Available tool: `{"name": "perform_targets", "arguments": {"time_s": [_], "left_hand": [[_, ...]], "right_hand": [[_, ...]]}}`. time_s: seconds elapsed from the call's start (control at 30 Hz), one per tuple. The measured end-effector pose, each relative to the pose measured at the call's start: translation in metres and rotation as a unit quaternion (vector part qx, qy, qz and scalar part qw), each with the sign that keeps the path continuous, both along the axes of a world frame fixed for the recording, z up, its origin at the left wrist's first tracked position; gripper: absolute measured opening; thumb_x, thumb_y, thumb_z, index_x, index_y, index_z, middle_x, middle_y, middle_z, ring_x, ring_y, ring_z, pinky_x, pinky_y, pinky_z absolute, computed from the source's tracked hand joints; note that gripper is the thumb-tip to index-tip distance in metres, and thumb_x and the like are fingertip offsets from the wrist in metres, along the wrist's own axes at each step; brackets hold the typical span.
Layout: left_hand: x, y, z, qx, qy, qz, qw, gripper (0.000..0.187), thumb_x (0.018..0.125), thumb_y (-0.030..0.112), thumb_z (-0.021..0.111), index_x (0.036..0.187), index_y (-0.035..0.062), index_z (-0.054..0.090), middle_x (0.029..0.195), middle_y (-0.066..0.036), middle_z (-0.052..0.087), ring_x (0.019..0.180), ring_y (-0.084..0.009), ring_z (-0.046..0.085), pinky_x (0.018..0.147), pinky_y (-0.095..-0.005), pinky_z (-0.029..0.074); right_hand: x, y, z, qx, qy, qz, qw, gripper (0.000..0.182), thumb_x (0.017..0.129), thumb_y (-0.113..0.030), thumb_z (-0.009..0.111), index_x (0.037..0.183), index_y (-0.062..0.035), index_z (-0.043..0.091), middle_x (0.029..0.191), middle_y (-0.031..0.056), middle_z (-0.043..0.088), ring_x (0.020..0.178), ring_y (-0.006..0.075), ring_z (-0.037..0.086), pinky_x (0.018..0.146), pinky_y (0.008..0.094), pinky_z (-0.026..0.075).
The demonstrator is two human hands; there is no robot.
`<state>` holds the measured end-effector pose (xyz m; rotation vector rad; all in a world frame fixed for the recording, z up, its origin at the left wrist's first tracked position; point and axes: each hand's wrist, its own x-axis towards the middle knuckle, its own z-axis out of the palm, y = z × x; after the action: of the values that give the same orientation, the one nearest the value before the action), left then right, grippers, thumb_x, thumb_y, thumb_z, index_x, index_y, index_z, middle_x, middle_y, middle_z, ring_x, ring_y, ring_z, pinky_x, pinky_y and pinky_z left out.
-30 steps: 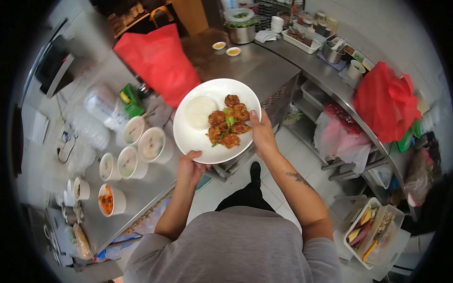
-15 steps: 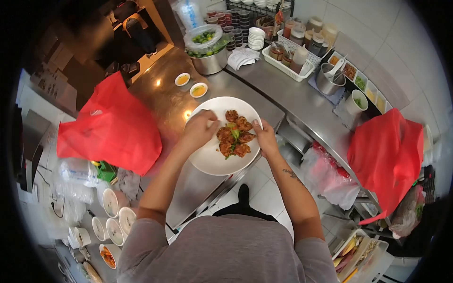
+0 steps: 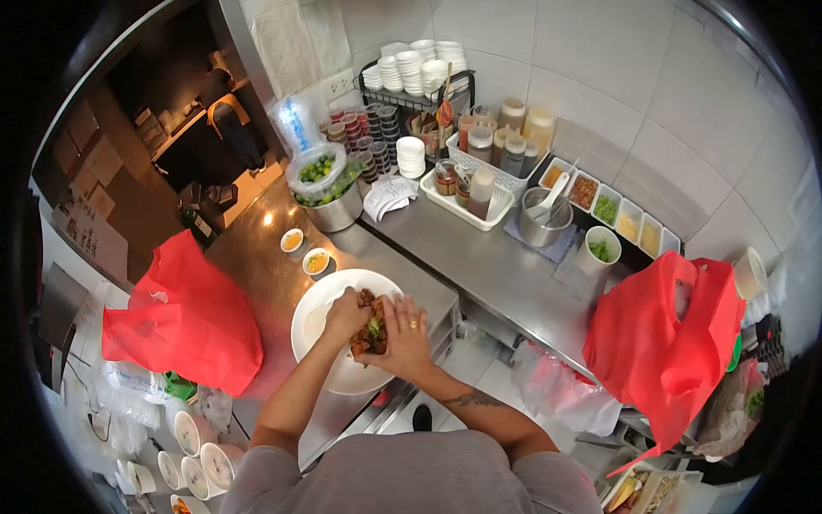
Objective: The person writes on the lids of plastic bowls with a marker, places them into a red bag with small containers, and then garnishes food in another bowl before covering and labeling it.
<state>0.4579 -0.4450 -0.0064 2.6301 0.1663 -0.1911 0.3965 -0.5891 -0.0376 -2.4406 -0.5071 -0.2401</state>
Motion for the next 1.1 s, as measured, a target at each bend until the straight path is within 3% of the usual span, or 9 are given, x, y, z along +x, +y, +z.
{"name": "perform_targets", "arguments": {"time_s": [0.33, 0.47, 0.63, 0.77, 0.8, 0.9, 0.93, 1.1], "left_hand": [[-0.019, -0.015, 0.022, -0.106, -0.118, 0.044, 0.986, 0.03, 0.076, 0.02, 0.063, 0.088, -0.0029, 0.048, 0.079, -0.023, 0.062, 0.079, -0.0403, 0.061, 0.069, -0.0453, 0.048], [-0.026, -0.009, 0.051, -0.168, -0.146, 0.022, 0.975, 0.024, 0.074, 0.01, 0.06, 0.091, -0.0019, 0.049, 0.08, -0.022, 0.061, 0.079, -0.04, 0.061, 0.068, -0.0436, 0.047], [-0.042, -0.003, 0.078, -0.237, -0.162, -0.018, 0.958, 0.024, 0.073, 0.002, 0.057, 0.096, -0.0009, 0.05, 0.076, -0.013, 0.056, 0.071, -0.0266, 0.058, 0.066, -0.0352, 0.047], [-0.067, -0.009, 0.052, -0.275, -0.186, -0.026, 0.943, 0.022, 0.075, -0.005, 0.055, 0.096, -0.0003, 0.052, 0.079, -0.004, 0.052, 0.07, -0.0116, 0.052, 0.065, -0.0249, 0.044], [-0.074, -0.011, 0.038, -0.269, -0.196, -0.027, 0.943, 0.022, 0.075, -0.006, 0.055, 0.096, 0.0005, 0.053, 0.082, -0.007, 0.054, 0.074, -0.0173, 0.056, 0.067, -0.0274, 0.046], [-0.086, -0.008, 0.007, -0.134, -0.339, -0.077, 0.928, 0.023, 0.074, -0.007, 0.056, 0.096, 0.001, 0.054, 0.086, -0.012, 0.055, 0.081, -0.0265, 0.058, 0.07, -0.0323, 0.048], [-0.091, -0.006, 0.001, -0.13, -0.32, -0.066, 0.936, 0.024, 0.073, -0.007, 0.056, 0.096, 0.0008, 0.055, 0.09, -0.016, 0.055, 0.085, -0.0334, 0.056, 0.071, -0.0375, 0.047], [-0.065, 0.017, 0.0, -0.107, -0.259, -0.042, 0.959, 0.016, 0.078, 0.001, 0.056, 0.094, 0.0006, 0.058, 0.092, -0.016, 0.056, 0.085, -0.0328, 0.054, 0.074, -0.04, 0.045]], "right_hand": [[0.018, 0.002, -0.014, 0.01, -0.01, 0.04, 0.999, 0.118, 0.058, -0.063, 0.072, 0.141, 0.0006, 0.017, 0.136, 0.0208, 0.038, 0.129, 0.035, 0.033, 0.104, 0.06, 0.013], [0.02, 0.003, 0.004, 0.008, 0.06, 0.057, 0.996, 0.122, 0.053, -0.06, 0.077, 0.14, 0.0026, 0.018, 0.133, 0.019, 0.042, 0.128, 0.0312, 0.036, 0.104, 0.0597, 0.014], [0.027, -0.006, 0.011, 0.026, 0.092, 0.102, 0.99, 0.124, 0.052, -0.057, 0.079, 0.142, 0.0011, 0.015, 0.135, 0.0192, 0.039, 0.129, 0.0318, 0.034, 0.106, 0.0583, 0.011], [0.038, -0.022, 0.0, 0.122, 0.131, 0.163, 0.97, 0.122, 0.054, -0.046, 0.082, 0.142, 0.0016, 0.013, 0.135, 0.0217, 0.039, 0.128, 0.0345, 0.033, 0.107, 0.0482, 0.018], [0.038, -0.026, 0.006, 0.12, 0.151, 0.175, 0.965, 0.116, 0.057, -0.039, 0.082, 0.143, -0.0003, 0.014, 0.136, 0.0231, 0.037, 0.128, 0.0364, 0.032, 0.106, 0.0441, 0.021], [0.04, -0.03, -0.001, 0.149, 0.14, 0.222, 0.953, 0.11, 0.06, -0.036, 0.08, 0.143, -0.0028, 0.017, 0.137, 0.0238, 0.035, 0.129, 0.0376, 0.031, 0.106, 0.0442, 0.02], [0.038, -0.03, -0.002, 0.145, 0.128, 0.236, 0.952, 0.102, 0.064, -0.035, 0.077, 0.142, -0.0035, 0.02, 0.138, 0.0248, 0.032, 0.13, 0.0386, 0.028, 0.106, 0.0437, 0.02], [0.018, -0.019, 0.003, 0.103, 0.004, 0.151, 0.983, 0.097, 0.069, -0.043, 0.073, 0.141, -0.0017, 0.022, 0.142, 0.0264, 0.025, 0.131, 0.0409, 0.025, 0.105, 0.0485, 0.019]]}}
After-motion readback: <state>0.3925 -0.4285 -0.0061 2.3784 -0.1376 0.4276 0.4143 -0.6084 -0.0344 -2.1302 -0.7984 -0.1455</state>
